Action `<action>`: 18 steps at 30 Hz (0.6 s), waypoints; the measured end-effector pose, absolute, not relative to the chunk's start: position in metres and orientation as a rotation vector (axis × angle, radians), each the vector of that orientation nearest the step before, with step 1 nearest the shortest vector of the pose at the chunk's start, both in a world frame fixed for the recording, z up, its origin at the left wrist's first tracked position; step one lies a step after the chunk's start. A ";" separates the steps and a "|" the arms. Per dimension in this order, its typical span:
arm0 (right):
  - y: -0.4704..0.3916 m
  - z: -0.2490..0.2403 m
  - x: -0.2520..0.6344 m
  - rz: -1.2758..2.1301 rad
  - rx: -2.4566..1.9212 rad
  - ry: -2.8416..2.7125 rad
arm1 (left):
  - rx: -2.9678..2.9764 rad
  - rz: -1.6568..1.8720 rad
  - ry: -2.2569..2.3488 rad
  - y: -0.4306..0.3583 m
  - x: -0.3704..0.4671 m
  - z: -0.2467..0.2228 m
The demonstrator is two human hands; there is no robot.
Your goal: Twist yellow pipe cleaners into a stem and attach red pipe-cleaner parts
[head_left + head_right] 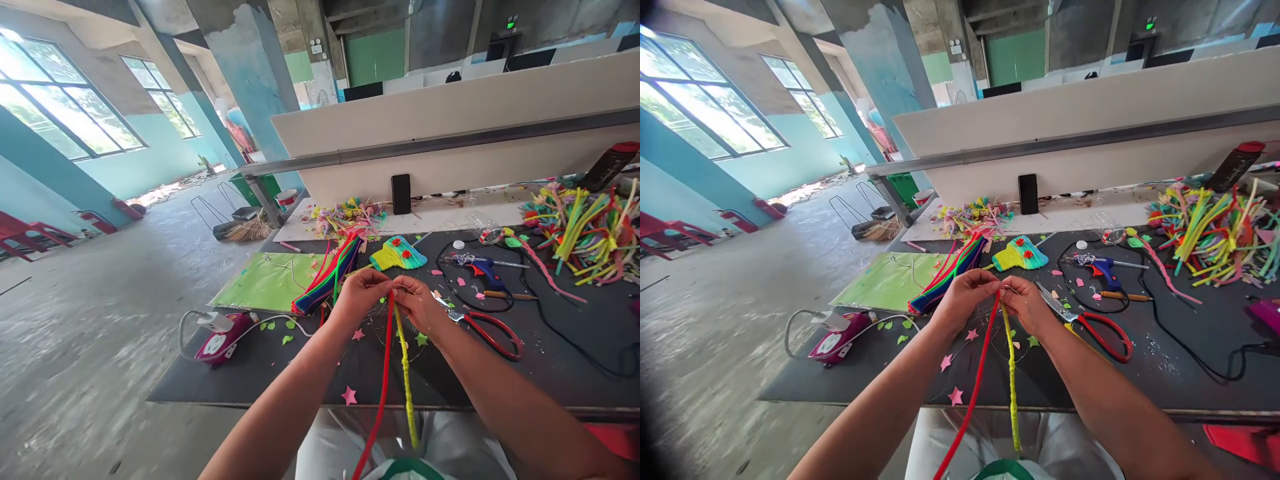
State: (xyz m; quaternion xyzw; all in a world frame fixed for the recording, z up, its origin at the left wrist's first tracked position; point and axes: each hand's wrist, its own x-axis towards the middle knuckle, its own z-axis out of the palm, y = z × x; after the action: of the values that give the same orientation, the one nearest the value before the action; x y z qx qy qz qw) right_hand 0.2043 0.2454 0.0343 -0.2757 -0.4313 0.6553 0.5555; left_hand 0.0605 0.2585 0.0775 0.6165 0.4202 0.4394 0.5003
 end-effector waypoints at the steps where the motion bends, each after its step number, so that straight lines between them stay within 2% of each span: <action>1: 0.246 0.034 0.204 1.548 -0.664 -1.018 | 1.503 1.051 1.007 0.260 0.060 0.077; 18: 0.249 0.026 0.204 1.622 -0.764 -0.939 | 1.512 1.034 0.910 0.262 0.053 0.070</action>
State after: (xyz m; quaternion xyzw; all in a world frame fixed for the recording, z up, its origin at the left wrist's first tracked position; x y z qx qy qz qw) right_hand 0.2043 0.2486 0.0260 -0.3201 -0.3934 0.6795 0.5301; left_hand 0.0529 0.2618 0.0696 0.6309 0.3798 0.4317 0.5210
